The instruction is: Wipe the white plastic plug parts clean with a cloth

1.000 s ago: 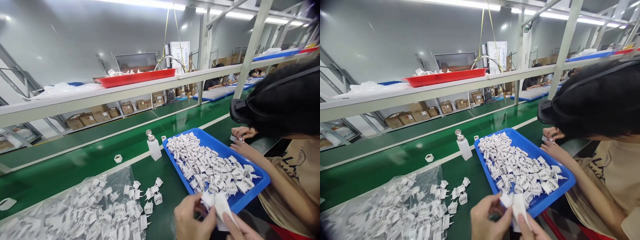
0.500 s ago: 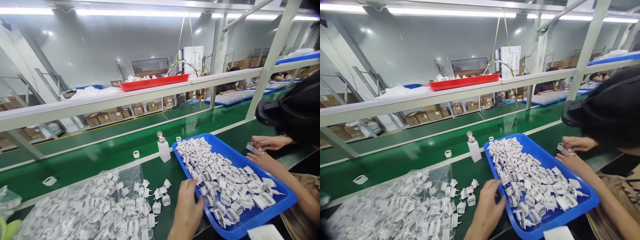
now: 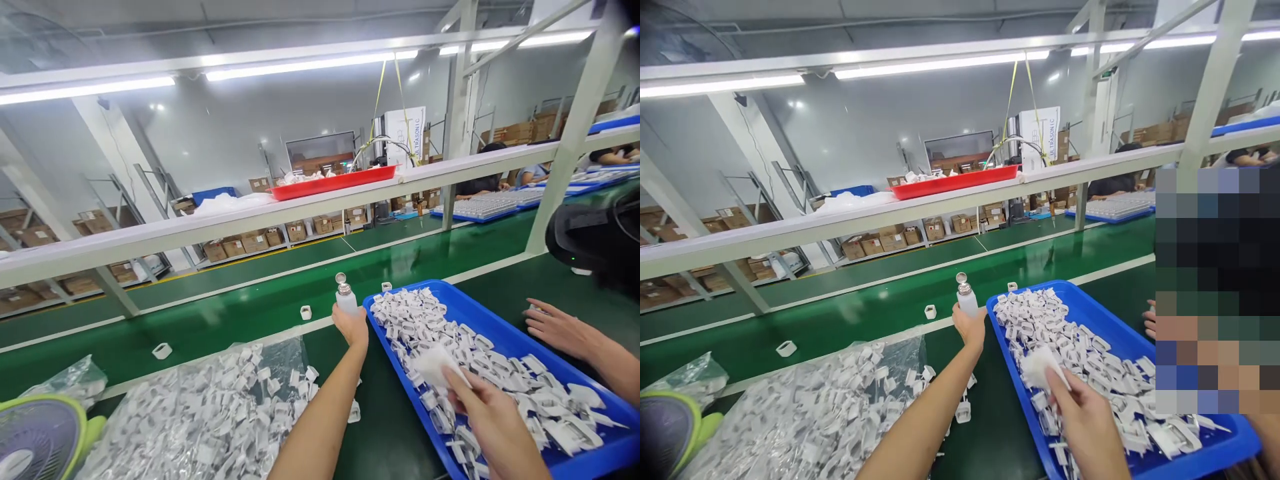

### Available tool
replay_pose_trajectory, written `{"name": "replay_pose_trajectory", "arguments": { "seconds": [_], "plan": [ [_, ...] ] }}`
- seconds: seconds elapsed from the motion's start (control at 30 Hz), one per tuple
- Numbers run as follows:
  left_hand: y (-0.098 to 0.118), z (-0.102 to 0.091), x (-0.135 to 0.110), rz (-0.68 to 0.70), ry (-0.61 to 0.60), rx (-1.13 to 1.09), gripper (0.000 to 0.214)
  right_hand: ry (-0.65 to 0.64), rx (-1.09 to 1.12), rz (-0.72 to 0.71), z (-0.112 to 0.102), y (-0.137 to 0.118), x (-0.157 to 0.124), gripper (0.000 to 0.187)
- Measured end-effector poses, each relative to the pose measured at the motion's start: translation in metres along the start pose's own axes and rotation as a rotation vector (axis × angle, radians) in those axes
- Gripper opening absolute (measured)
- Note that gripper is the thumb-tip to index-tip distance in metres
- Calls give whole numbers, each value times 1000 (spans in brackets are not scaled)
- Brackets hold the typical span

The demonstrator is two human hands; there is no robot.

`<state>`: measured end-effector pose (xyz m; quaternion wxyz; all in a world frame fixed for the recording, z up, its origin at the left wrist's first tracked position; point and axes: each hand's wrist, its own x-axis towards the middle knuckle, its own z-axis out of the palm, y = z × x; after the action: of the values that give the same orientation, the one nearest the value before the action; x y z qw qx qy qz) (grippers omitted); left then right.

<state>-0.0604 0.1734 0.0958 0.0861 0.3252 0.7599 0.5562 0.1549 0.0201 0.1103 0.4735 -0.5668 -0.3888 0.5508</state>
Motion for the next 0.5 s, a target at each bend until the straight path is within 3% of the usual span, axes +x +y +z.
{"name": "replay_pose_trajectory", "arguments": {
  "seconds": [0.1,0.33,0.5],
  "plan": [
    [-13,4,8,105,-47,53,37,-6,10,-40,20,-25,22,65],
    [-5,-8,22,255,-109,174,28,-185,165,-148,34,-32,46,46],
    [18,-29,9,610,-188,183,27,-179,310,-175,51,-42,64,23]
  ]
}}
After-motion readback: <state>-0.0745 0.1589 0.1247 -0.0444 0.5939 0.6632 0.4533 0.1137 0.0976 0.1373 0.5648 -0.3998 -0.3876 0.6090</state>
